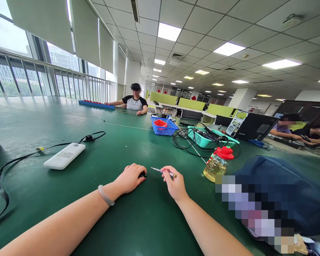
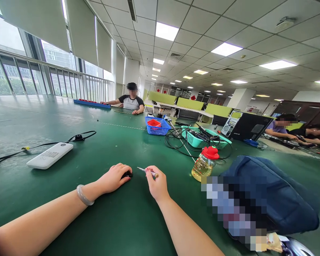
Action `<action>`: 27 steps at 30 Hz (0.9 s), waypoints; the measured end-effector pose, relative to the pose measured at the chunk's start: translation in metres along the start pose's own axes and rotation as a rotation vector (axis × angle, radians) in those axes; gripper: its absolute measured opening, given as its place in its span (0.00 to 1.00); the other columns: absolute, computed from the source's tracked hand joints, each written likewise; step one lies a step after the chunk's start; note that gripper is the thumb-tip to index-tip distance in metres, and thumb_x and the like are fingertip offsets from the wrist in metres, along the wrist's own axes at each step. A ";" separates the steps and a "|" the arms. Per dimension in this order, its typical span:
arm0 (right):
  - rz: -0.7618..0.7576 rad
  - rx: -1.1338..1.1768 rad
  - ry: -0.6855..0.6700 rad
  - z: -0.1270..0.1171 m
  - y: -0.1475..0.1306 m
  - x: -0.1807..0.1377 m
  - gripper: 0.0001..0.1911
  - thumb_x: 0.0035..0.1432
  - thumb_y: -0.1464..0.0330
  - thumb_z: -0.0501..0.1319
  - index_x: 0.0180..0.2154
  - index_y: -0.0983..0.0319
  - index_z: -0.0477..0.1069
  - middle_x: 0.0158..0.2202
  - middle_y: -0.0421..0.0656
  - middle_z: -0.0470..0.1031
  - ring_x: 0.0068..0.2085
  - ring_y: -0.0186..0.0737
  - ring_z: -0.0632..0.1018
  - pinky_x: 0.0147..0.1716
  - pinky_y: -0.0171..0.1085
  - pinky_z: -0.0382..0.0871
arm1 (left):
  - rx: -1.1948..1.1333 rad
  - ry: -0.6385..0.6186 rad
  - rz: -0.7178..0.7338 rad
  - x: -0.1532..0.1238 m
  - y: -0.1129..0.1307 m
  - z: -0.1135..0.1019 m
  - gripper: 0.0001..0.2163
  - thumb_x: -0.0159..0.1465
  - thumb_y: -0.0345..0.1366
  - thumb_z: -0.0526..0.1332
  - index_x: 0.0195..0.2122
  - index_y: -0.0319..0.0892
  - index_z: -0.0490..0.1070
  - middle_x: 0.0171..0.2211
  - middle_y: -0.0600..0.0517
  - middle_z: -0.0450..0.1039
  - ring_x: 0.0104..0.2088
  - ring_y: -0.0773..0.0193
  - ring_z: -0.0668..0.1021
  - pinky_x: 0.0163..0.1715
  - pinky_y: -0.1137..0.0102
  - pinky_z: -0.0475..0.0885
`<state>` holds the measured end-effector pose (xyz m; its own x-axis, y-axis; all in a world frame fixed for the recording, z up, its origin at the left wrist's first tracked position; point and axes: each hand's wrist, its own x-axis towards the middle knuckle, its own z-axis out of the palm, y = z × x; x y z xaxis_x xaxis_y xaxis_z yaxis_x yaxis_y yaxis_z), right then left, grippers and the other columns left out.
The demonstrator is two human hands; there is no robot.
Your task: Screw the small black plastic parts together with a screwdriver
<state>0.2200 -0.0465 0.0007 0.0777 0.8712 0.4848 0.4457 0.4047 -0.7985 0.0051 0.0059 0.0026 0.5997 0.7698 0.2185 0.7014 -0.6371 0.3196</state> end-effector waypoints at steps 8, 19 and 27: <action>-0.019 -0.033 0.023 0.003 0.003 -0.001 0.16 0.62 0.56 0.54 0.33 0.60 0.72 0.26 0.40 0.72 0.24 0.35 0.70 0.24 0.33 0.64 | 0.117 0.041 -0.198 -0.009 0.004 -0.010 0.09 0.66 0.40 0.54 0.44 0.46 0.69 0.45 0.47 0.74 0.49 0.52 0.71 0.46 0.56 0.67; -0.032 -0.035 0.033 0.002 -0.002 -0.003 0.18 0.62 0.55 0.53 0.32 0.60 0.72 0.25 0.39 0.70 0.23 0.35 0.68 0.23 0.33 0.61 | 0.186 0.012 -0.306 -0.094 -0.050 -0.051 0.12 0.65 0.43 0.51 0.44 0.46 0.69 0.46 0.47 0.74 0.47 0.52 0.73 0.47 0.58 0.68; -0.041 -0.028 0.051 0.002 0.002 -0.002 0.17 0.62 0.56 0.53 0.32 0.59 0.73 0.25 0.40 0.72 0.24 0.35 0.69 0.23 0.32 0.61 | 0.215 0.123 -0.624 -0.147 -0.121 -0.103 0.21 0.60 0.49 0.50 0.46 0.44 0.72 0.44 0.44 0.76 0.44 0.50 0.77 0.42 0.63 0.69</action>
<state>0.2192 -0.0471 -0.0023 0.1041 0.8381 0.5355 0.4738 0.4316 -0.7676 -0.2075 -0.0264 0.0273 0.0175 0.9869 0.1603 0.9712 -0.0550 0.2320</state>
